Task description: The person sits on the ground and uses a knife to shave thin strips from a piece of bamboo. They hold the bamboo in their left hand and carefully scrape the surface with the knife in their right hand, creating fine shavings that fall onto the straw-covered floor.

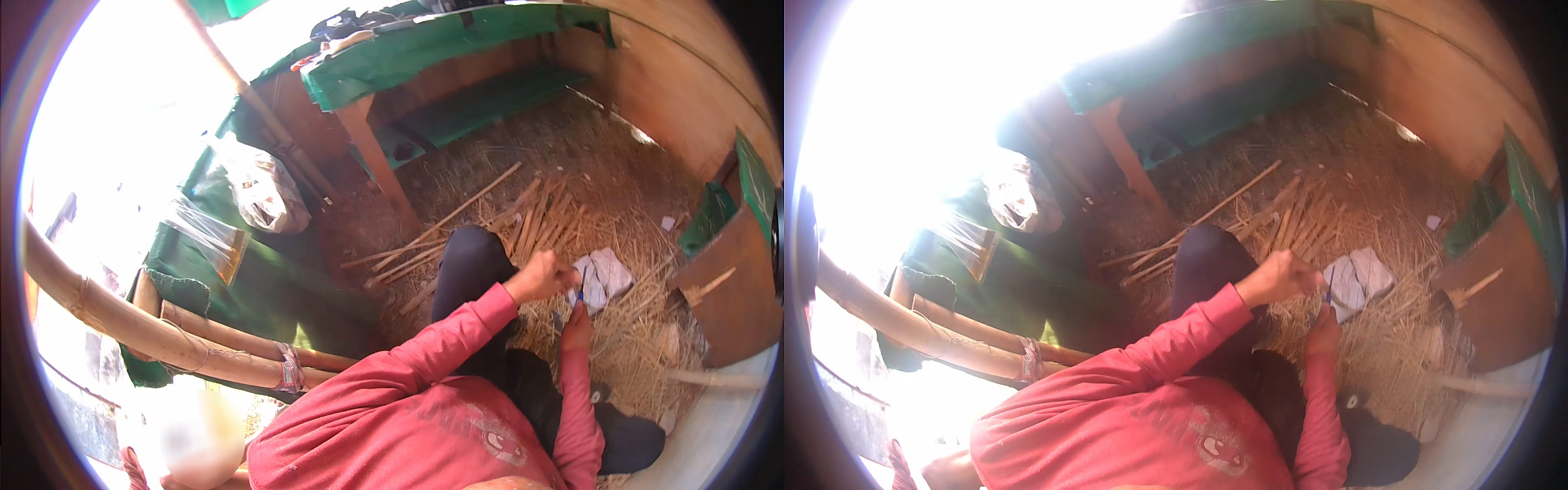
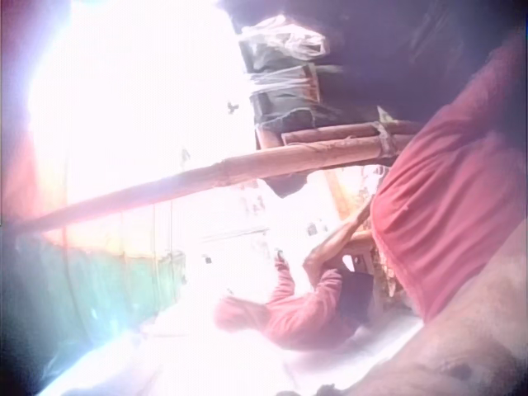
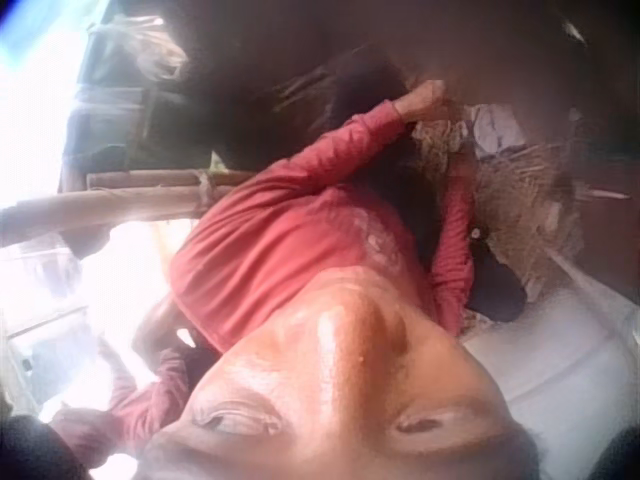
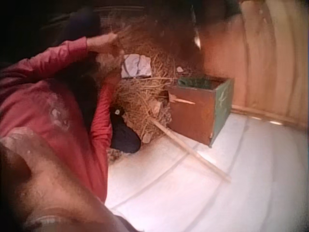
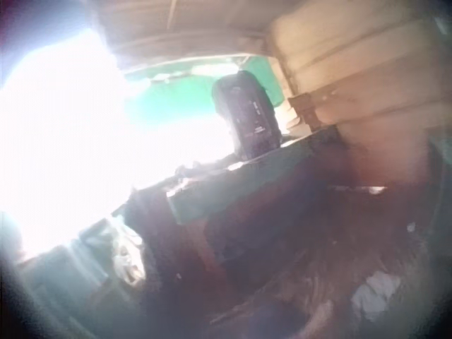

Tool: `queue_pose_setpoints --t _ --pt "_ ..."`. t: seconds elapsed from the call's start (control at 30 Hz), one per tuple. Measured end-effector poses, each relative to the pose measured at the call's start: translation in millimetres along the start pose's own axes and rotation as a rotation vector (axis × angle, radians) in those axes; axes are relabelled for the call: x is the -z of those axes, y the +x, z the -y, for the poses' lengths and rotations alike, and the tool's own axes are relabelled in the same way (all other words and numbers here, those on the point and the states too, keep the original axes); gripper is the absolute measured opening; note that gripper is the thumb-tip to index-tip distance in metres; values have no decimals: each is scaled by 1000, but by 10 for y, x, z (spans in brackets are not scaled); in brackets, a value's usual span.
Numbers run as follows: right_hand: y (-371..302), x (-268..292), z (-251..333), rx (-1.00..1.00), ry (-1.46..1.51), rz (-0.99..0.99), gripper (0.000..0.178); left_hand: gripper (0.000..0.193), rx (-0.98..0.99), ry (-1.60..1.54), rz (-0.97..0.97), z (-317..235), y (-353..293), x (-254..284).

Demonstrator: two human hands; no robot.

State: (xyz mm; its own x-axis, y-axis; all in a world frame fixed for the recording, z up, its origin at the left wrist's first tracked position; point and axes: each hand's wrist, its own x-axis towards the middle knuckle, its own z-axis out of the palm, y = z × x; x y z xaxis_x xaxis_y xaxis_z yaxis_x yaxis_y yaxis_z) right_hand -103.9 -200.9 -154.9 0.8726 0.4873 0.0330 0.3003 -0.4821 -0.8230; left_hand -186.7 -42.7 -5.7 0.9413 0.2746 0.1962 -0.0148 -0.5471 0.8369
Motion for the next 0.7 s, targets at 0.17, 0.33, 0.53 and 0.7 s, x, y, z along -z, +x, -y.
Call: queue_pose_setpoints --t 0.17,0.33,0.53,0.7 --pt "16 -55 -315 288 85 -145 33 20 -54 -113 -30 145 -40 -132" --pt "-82 -17 -100 -46 -154 -17 30 28 99 -281 36 184 -60 -79" --pt "-164 91 183 54 -28 -95 35 30 223 -350 50 104 -36 -141" --pt "19 -142 -402 -31 -95 -96 32 30 230 -321 79 50 64 -100"
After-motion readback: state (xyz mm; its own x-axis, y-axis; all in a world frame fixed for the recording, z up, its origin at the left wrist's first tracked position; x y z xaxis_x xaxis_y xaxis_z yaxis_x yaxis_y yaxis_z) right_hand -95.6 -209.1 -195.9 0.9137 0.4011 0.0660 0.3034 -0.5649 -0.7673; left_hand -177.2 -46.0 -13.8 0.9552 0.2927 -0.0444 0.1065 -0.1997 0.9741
